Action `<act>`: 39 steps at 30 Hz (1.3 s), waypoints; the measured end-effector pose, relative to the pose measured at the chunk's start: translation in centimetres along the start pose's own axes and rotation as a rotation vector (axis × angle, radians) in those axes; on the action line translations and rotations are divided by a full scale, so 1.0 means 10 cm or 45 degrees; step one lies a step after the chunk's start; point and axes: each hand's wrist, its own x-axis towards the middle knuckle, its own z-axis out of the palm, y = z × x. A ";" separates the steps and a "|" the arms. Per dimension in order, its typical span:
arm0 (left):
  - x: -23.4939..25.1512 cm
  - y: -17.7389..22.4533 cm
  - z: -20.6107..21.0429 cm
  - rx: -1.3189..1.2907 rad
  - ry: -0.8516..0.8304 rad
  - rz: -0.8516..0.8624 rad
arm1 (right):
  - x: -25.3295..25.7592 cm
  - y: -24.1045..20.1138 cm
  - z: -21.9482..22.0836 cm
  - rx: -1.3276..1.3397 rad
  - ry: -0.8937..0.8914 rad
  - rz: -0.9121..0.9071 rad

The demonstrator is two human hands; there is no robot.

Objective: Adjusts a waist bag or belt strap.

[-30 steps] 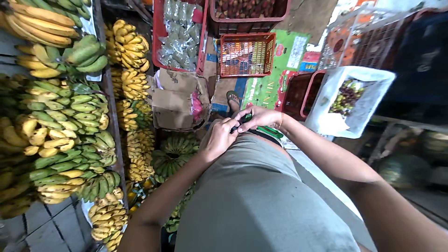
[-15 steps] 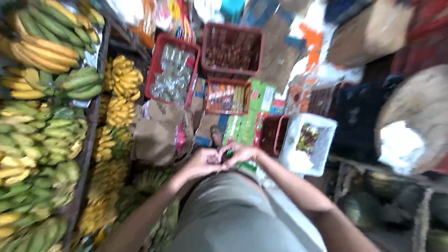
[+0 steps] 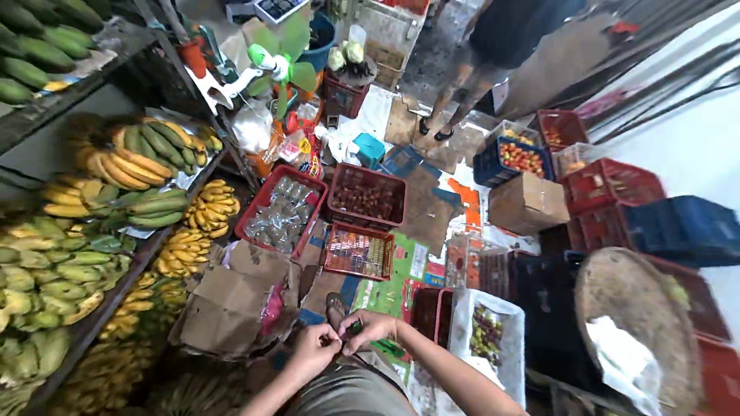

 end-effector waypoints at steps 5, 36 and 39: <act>-0.20 -0.03 0.19 0.268 0.467 0.145 | -0.21 0.07 0.14 -0.064 0.232 -0.205; 0.00 0.60 0.26 1.004 -0.495 0.414 | -0.61 0.19 0.21 -0.153 0.233 -0.076; -0.12 0.36 0.14 0.919 -0.283 0.376 | -0.76 0.38 0.19 -0.094 0.232 -0.207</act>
